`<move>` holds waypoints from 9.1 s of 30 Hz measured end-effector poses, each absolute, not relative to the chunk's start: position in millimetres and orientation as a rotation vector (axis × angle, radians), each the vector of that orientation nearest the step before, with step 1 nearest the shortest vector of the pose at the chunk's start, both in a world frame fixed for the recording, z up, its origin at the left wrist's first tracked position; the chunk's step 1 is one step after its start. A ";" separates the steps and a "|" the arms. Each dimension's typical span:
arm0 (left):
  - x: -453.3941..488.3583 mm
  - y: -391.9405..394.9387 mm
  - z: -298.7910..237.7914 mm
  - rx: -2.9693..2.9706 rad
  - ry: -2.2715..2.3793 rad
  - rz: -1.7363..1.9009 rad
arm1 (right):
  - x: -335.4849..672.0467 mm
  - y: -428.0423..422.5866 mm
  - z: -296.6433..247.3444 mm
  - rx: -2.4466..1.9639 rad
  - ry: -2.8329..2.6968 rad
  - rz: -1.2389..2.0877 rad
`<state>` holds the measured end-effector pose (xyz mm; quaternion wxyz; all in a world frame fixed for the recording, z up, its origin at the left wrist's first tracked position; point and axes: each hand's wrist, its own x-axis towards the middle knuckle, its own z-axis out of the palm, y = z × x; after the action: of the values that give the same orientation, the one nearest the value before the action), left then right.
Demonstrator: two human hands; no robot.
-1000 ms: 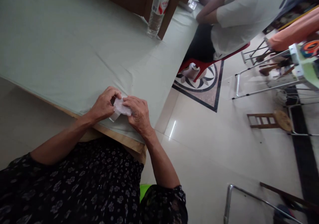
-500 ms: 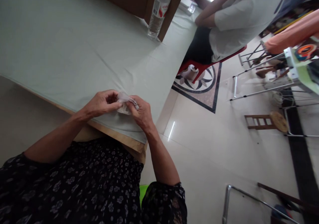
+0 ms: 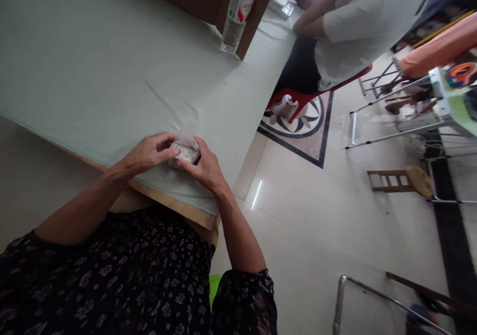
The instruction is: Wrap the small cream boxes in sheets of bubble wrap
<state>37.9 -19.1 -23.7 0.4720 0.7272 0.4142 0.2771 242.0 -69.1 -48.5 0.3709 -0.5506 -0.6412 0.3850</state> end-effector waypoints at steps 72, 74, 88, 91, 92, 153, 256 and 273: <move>37.1 -16.3 -44.8 1.462 0.933 0.823 | 216.8 -55.5 -38.5 -1.388 -1.600 0.501; 38.0 -16.3 -45.0 1.492 0.985 0.847 | 216.8 -58.5 -40.0 -1.392 -1.648 0.400; 35.4 -17.9 -41.4 1.673 1.053 0.830 | 232.5 -84.9 -48.5 -1.372 -1.947 0.155; 35.2 -18.2 -38.7 1.671 1.044 0.836 | 243.3 -75.5 -45.6 -1.390 -1.946 0.312; 35.3 -18.3 -38.1 1.668 1.044 0.839 | 246.6 -70.5 -45.9 -1.395 -1.968 0.373; 31.7 -13.6 -69.8 1.652 0.849 0.932 | 254.3 -69.3 -56.5 -1.325 -1.759 0.327; 36.2 -17.9 -49.1 1.396 0.978 0.902 | 252.4 -45.7 -39.2 -1.464 -1.194 0.799; 36.2 -23.1 -26.3 1.989 1.392 0.798 | 250.7 -45.2 -49.3 -1.224 -0.979 1.095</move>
<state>36.2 -23.1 -26.3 0.2887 0.7452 0.5216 0.2988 250.7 -45.2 -49.3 0.5768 -0.5231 -0.4182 0.4677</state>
